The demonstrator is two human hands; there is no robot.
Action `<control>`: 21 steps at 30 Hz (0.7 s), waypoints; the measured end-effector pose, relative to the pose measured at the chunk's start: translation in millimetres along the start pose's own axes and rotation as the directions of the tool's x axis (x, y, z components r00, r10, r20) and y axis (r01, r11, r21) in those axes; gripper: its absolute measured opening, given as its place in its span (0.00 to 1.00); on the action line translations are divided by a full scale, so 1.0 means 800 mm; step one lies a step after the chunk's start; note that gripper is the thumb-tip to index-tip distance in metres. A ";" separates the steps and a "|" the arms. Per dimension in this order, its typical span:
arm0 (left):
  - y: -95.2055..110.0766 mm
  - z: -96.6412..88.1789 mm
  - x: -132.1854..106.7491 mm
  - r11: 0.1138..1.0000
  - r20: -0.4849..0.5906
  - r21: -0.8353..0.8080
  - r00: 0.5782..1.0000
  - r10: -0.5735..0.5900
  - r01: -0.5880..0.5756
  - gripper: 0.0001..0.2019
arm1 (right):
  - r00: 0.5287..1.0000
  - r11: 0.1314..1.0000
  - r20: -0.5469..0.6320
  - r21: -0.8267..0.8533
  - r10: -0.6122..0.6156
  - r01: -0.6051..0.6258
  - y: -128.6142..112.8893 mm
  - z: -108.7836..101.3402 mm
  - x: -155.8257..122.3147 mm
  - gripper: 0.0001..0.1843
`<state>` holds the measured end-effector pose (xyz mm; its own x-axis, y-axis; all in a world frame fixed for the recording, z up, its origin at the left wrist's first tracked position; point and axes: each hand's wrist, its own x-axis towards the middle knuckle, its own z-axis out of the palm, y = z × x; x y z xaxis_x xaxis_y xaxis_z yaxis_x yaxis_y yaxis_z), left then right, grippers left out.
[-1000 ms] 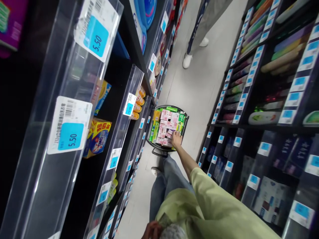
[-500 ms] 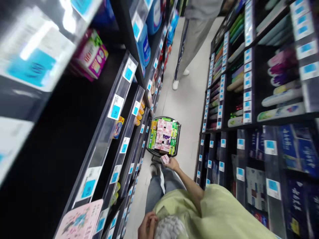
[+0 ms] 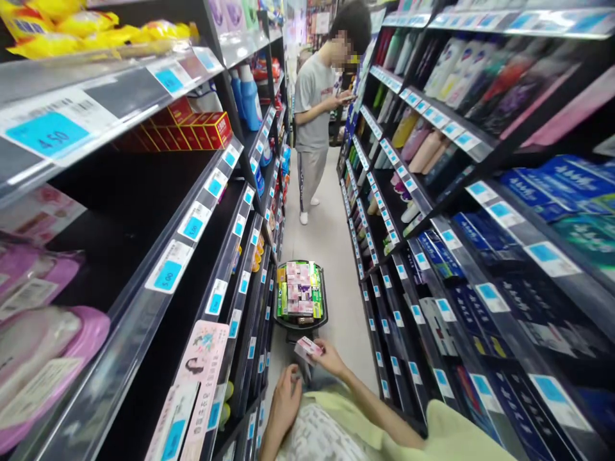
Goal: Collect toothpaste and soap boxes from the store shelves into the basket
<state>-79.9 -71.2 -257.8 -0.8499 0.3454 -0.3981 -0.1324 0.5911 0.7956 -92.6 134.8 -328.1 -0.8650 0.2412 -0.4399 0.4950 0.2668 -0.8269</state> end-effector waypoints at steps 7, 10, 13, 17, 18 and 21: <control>-0.006 0.031 -0.030 0.983 0.151 -0.146 0.984 -0.090 0.112 0.35 | 0.993 0.981 -0.073 0.163 -0.091 0.102 -0.010 -0.011 -0.086 0.33; -0.001 0.033 -0.049 0.961 0.268 -0.255 0.963 -0.036 0.107 0.37 | 0.977 0.955 -0.098 0.213 -0.187 0.204 -0.026 -0.046 -0.128 0.40; 0.015 0.039 -0.062 0.903 0.361 -0.412 0.932 0.040 0.121 0.36 | 0.928 0.911 -0.160 0.197 -0.335 0.363 -0.043 -0.083 -0.174 0.42; 0.063 0.059 -0.071 0.685 0.306 -0.719 0.938 0.162 0.117 0.35 | 0.857 0.853 -0.200 0.132 -0.475 0.504 -0.046 -0.121 -0.231 0.41; 0.077 0.066 -0.073 0.648 0.267 -0.755 0.950 0.160 0.103 0.36 | 0.843 0.843 -0.204 0.116 -0.497 0.525 -0.042 -0.129 -0.242 0.40; 0.118 0.096 -0.083 0.656 0.183 -0.751 0.978 0.100 0.073 0.38 | 0.824 0.835 -0.264 0.102 -0.502 0.541 -0.021 -0.151 -0.270 0.38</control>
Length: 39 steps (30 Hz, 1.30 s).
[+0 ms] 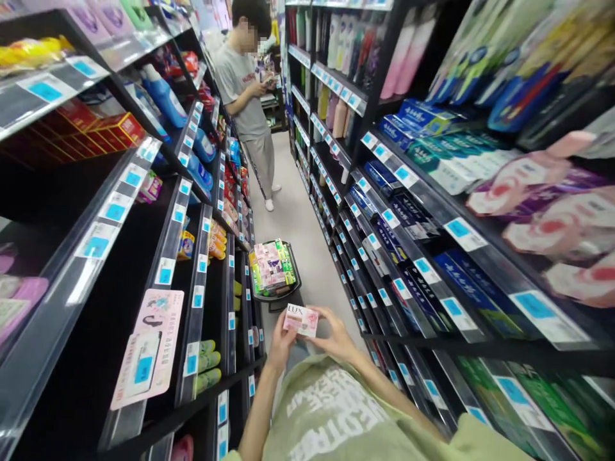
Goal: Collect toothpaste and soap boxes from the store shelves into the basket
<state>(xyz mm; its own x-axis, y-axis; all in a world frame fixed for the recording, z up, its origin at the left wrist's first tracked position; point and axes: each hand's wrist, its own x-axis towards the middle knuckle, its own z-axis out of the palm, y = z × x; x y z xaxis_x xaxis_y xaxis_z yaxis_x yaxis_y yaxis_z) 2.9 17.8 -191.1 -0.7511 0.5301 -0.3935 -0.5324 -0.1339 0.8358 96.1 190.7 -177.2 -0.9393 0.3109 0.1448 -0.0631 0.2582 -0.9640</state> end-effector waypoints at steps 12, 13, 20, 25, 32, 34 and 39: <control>-0.082 0.153 -0.060 0.996 0.072 -0.036 0.994 -0.083 0.086 0.24 | 0.936 0.992 -0.330 0.060 0.123 -0.110 0.021 -0.112 -0.136 0.43; -0.085 0.162 -0.060 0.996 0.104 0.006 0.990 -0.093 0.093 0.26 | 0.917 0.990 -0.372 0.074 0.142 -0.123 0.023 -0.119 -0.147 0.44; -0.082 0.213 -0.053 0.983 0.310 0.180 0.950 -0.034 -0.023 0.42 | 0.810 0.972 -0.538 0.171 0.231 -0.164 0.014 -0.160 -0.185 0.44; -0.088 0.234 -0.062 0.978 0.354 0.197 0.935 -0.012 -0.062 0.44 | 0.824 0.984 -0.539 0.132 0.174 -0.121 0.004 -0.174 -0.190 0.39; -0.072 0.249 -0.064 0.802 0.313 0.465 0.917 0.249 -0.376 0.40 | 0.912 0.855 -0.331 0.517 0.243 -0.041 -0.002 -0.167 -0.188 0.39; -0.061 0.251 -0.061 0.602 0.444 0.539 0.806 0.392 -0.590 0.35 | 0.937 0.751 -0.239 0.659 0.254 -0.035 -0.003 -0.160 -0.181 0.45; -0.048 0.263 -0.064 0.092 0.748 0.489 0.472 0.466 -0.867 0.30 | 0.920 0.631 -0.177 0.770 0.351 -0.093 -0.008 -0.149 -0.165 0.45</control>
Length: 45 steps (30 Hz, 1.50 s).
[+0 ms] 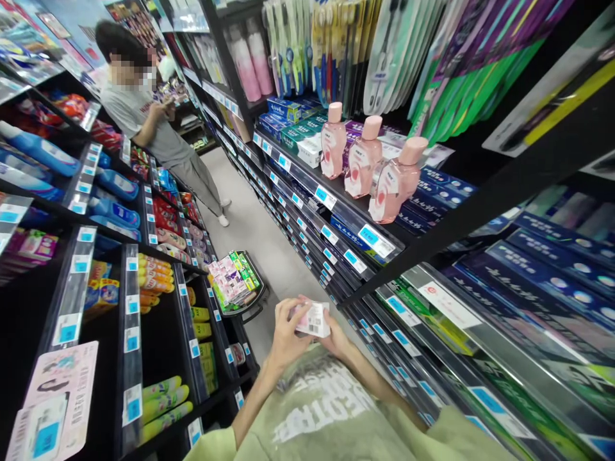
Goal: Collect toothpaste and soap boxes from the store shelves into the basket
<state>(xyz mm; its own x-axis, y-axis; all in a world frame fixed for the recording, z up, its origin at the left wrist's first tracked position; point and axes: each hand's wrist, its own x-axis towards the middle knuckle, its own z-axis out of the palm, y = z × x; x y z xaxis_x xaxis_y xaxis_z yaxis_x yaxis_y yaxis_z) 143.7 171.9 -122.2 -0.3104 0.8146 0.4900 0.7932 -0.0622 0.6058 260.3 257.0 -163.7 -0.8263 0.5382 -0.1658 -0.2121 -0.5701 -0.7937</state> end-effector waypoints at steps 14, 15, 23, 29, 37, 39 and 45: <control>-0.001 -0.002 -0.030 0.991 -0.040 -0.128 0.998 -0.048 0.042 0.39 | 0.977 0.882 0.160 0.429 0.139 -0.196 -0.008 0.000 -0.006 0.57; -0.001 -0.003 -0.031 0.990 -0.051 -0.131 0.997 -0.061 0.054 0.39 | 0.975 0.877 0.167 0.435 0.146 -0.205 -0.008 0.002 -0.006 0.56; -0.005 -0.004 -0.040 0.986 -0.124 -0.147 0.987 -0.102 0.084 0.39 | 0.960 0.762 0.214 0.586 0.182 -0.275 -0.010 0.012 -0.003 0.53; -0.007 0.000 -0.036 0.981 -0.107 -0.177 0.989 -0.098 0.078 0.40 | 0.966 0.749 0.183 0.610 0.182 -0.257 -0.012 0.010 -0.004 0.52; -0.009 0.002 -0.032 0.981 -0.102 -0.185 0.991 -0.087 0.067 0.38 | 0.972 0.703 0.147 0.671 0.184 -0.235 -0.009 0.008 -0.005 0.52; -0.011 0.000 -0.030 0.983 -0.095 -0.174 0.992 -0.081 0.063 0.36 | 0.973 0.697 0.148 0.679 0.180 -0.232 -0.008 0.008 -0.004 0.50; -0.024 -0.008 -0.032 0.999 -0.031 -0.041 0.999 0.025 -0.027 0.34 | 0.969 0.741 0.113 0.627 0.219 -0.240 0.001 0.009 0.002 0.42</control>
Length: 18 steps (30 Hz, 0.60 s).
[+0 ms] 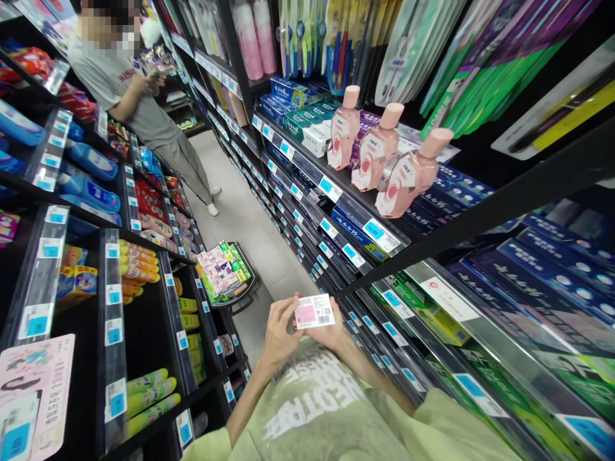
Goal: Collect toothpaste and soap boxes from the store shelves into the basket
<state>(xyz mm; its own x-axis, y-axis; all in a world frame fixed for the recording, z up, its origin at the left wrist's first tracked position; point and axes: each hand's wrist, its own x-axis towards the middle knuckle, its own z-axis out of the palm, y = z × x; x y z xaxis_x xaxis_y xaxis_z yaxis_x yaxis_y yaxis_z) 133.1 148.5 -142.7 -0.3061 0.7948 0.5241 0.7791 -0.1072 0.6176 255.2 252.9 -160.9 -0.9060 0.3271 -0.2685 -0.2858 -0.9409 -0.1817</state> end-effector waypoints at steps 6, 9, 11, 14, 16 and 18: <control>-0.006 -0.002 -0.017 0.995 0.047 0.088 0.998 -0.047 0.043 0.38 | 0.999 0.978 -0.051 -0.206 0.001 -0.012 0.014 -0.012 0.011 0.34; -0.008 -0.004 -0.022 0.993 0.102 0.115 0.994 -0.028 0.016 0.38 | 0.993 0.942 -0.118 -0.336 -0.013 -0.027 0.023 -0.016 0.014 0.32; -0.010 -0.005 -0.024 0.992 0.145 0.129 0.989 -0.023 0.004 0.38 | 0.984 0.902 -0.170 -0.431 -0.053 -0.026 0.027 -0.017 0.016 0.31; -0.012 -0.004 -0.028 0.994 0.136 0.096 0.989 -0.056 0.043 0.39 | 0.975 0.864 -0.190 -0.503 -0.112 0.001 0.027 -0.018 0.018 0.33; -0.012 -0.002 -0.030 0.991 0.069 0.048 0.990 -0.125 0.122 0.39 | 0.976 0.870 -0.173 -0.492 -0.129 0.028 0.026 -0.020 0.019 0.33; -0.011 0.001 -0.033 0.970 -0.030 -0.010 0.970 -0.243 0.243 0.37 | 0.974 0.885 -0.181 -0.464 -0.138 0.040 0.025 -0.022 0.021 0.31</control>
<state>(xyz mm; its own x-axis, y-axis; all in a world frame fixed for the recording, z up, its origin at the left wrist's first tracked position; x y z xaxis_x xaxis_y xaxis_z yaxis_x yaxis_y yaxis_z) 134.5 129.1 -162.2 -0.5022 0.7790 0.3754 0.6759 0.0829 0.7323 240.1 241.3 -185.4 -0.7862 0.4645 -0.4074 -0.1439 -0.7789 -0.6104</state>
